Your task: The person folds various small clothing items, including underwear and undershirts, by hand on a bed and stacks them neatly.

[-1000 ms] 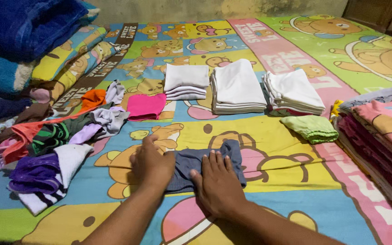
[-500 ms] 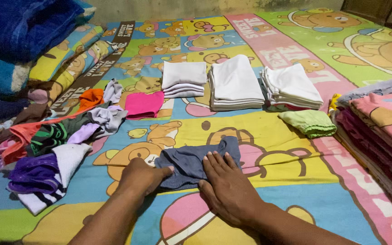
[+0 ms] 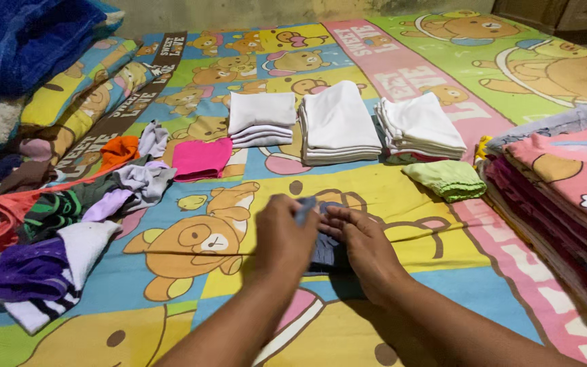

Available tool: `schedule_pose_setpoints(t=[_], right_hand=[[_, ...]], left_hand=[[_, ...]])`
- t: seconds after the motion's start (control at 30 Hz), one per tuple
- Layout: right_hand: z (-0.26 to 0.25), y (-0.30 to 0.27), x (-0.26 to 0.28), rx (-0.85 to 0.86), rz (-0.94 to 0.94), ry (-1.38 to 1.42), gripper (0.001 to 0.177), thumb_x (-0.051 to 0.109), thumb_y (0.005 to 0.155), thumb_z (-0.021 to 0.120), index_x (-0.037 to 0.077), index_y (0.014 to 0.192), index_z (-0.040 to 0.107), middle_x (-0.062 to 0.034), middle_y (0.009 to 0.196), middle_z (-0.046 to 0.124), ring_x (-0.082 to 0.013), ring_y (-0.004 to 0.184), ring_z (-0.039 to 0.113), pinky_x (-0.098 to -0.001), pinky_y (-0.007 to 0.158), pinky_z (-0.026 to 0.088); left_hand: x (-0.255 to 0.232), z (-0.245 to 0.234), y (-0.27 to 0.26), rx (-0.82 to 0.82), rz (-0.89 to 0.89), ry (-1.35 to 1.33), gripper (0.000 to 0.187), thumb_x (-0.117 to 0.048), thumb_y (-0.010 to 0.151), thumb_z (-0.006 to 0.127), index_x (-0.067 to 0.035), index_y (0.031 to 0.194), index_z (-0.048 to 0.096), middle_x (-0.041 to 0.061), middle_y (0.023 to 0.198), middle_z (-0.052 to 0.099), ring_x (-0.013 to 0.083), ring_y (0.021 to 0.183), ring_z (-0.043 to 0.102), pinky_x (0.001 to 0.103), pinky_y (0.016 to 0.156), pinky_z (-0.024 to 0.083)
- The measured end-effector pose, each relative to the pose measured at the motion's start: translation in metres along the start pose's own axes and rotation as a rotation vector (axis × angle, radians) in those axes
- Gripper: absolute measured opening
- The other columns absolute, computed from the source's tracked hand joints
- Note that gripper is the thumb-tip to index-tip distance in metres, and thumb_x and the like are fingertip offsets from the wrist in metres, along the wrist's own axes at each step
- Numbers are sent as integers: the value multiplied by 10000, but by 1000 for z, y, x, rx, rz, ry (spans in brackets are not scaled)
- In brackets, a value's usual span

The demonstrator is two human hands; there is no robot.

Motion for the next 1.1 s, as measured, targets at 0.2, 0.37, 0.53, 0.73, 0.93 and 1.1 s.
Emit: schedule_pose_setpoints(t=[0.2, 0.37, 0.53, 0.73, 0.93, 1.1], right_hand=[[-11, -8, 8, -87, 32, -63, 374, 76, 1000, 422, -29, 1300, 619, -140, 1239, 719, -229, 1144, 649, -322, 1009, 491], [13, -24, 58, -101, -442, -635, 388, 58, 972, 421, -4, 1284, 643, -129, 1226, 733, -250, 1152, 712, -339, 1038, 507], [54, -38, 45, 276, -316, -904, 553, 235, 999, 425, 48, 1518, 384, -198, 1449, 517, -374, 1343, 475, -429, 1147, 337], [67, -51, 28, 515, -452, -1251, 853, 473, 963, 579, -55, 1541, 240, -317, 1573, 316, -417, 1483, 289, -480, 1204, 168], [64, -51, 35, 262, -529, -1196, 691, 302, 816, 679, -21, 1382, 447, -272, 1330, 570, -418, 1255, 547, -473, 1078, 406], [44, -26, 30, 80, -293, -1139, 461, 255, 863, 672, 115, 1295, 590, -202, 1051, 742, -405, 958, 697, -483, 821, 543]], left_hand=[[-3, 23, -40, 527, -250, 139, 482, -436, 954, 687, -7, 736, 715, 177, 744, 737, 341, 738, 727, 461, 692, 562], [-3, 12, -27, 320, 148, -142, 318, -86, 883, 629, -32, 1196, 630, 179, 904, 751, 354, 837, 738, 446, 728, 584], [38, 5, -17, 148, 85, 25, 319, -51, 852, 641, -47, 1171, 638, 185, 962, 750, 373, 900, 724, 452, 763, 562], [82, 5, -20, 374, -416, 123, 328, -297, 909, 740, 13, 1003, 695, 195, 918, 736, 320, 801, 697, 420, 688, 540], [75, 24, -21, 465, -795, -328, 266, -197, 880, 729, 65, 901, 698, 111, 772, 706, 165, 570, 619, 288, 495, 482], [72, 28, -24, 366, -866, -420, 407, -282, 877, 774, 103, 921, 650, 152, 788, 649, 171, 561, 519, 279, 448, 377]])
Point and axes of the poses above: each hand's wrist, its own y-axis towards the middle knuckle, its own z-axis out of the palm, x = y × z, the point moved 7 cm from there along y, towards the middle knuckle
